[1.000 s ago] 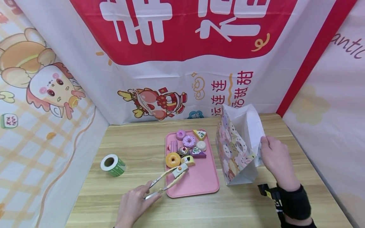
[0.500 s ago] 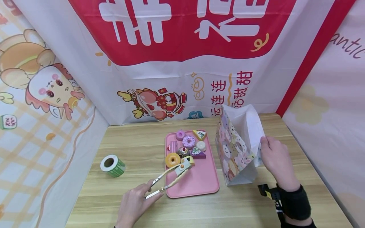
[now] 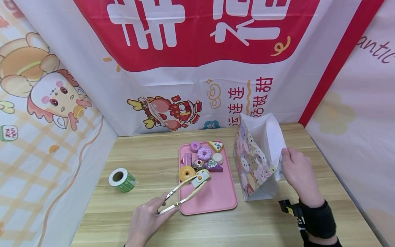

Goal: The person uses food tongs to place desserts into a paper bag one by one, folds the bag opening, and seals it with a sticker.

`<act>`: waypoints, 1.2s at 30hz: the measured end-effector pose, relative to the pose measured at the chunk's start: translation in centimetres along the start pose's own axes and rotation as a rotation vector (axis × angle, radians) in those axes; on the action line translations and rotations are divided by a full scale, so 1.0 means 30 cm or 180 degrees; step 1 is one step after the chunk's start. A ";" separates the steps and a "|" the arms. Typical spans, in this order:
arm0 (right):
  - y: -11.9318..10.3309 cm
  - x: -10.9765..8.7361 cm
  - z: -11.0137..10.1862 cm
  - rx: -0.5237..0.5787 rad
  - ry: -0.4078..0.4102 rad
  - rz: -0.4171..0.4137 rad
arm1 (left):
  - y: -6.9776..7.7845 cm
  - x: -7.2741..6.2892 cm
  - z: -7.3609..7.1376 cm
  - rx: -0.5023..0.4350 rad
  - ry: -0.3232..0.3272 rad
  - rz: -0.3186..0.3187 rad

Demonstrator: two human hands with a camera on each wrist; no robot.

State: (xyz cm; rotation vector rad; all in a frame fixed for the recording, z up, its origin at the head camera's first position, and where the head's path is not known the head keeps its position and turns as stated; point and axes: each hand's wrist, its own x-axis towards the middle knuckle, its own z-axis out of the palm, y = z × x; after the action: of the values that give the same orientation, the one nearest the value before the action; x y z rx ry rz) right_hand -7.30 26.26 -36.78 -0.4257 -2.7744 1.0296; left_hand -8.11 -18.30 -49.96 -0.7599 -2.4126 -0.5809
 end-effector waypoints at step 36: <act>-0.004 -0.004 -0.001 0.0031 -0.0040 0.0045 | 0.107 0.138 -0.042 -0.0354 0.0128 0.0071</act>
State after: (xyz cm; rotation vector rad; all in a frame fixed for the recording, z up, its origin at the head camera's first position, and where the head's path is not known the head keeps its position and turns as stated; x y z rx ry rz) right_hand -7.21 26.16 -36.68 -0.4396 -2.7802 1.0521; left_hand -8.53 -14.98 -45.75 -0.8124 -2.3479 -0.7197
